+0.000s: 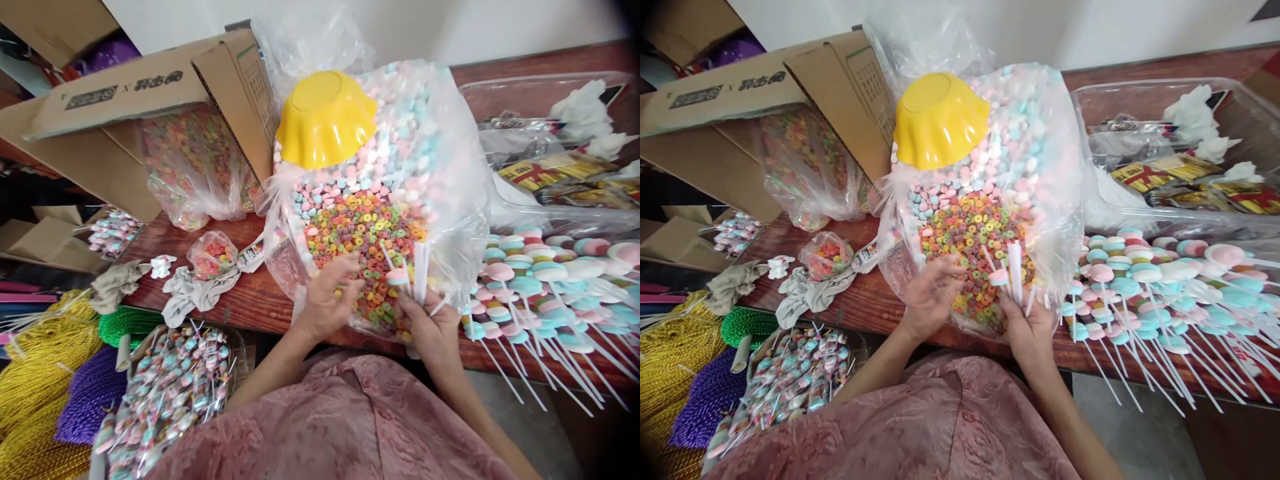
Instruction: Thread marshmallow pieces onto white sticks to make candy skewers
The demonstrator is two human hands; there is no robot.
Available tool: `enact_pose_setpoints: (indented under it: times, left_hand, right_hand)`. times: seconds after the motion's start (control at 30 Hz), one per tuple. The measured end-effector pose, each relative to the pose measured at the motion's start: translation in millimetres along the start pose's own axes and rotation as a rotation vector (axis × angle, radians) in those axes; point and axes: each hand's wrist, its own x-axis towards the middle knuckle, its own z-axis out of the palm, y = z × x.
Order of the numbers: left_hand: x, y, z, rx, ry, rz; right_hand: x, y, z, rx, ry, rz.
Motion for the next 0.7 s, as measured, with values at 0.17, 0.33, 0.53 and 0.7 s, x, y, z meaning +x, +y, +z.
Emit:
enact_pose_setpoints:
  times: [0.17,0.33,0.53,0.7]
  left_hand:
    - [27,-19,-15,0.522,-0.225,-0.160]
    - [30,-28,-10,0.588,-0.327,-0.219]
    - [22,-43,-23,0.411,-0.290,-0.144]
    - [18,-45,-22,0.171,-0.149,-0.154]
  right_hand:
    - [7,0,-14,-0.159,-0.053,-0.130]
    - [4,3,-10,-0.395,-0.161,-0.205]
    - [6,4,-21,-0.535,-0.251,-0.293]
    - [0,-3,-14,-0.557,-0.298,-0.327]
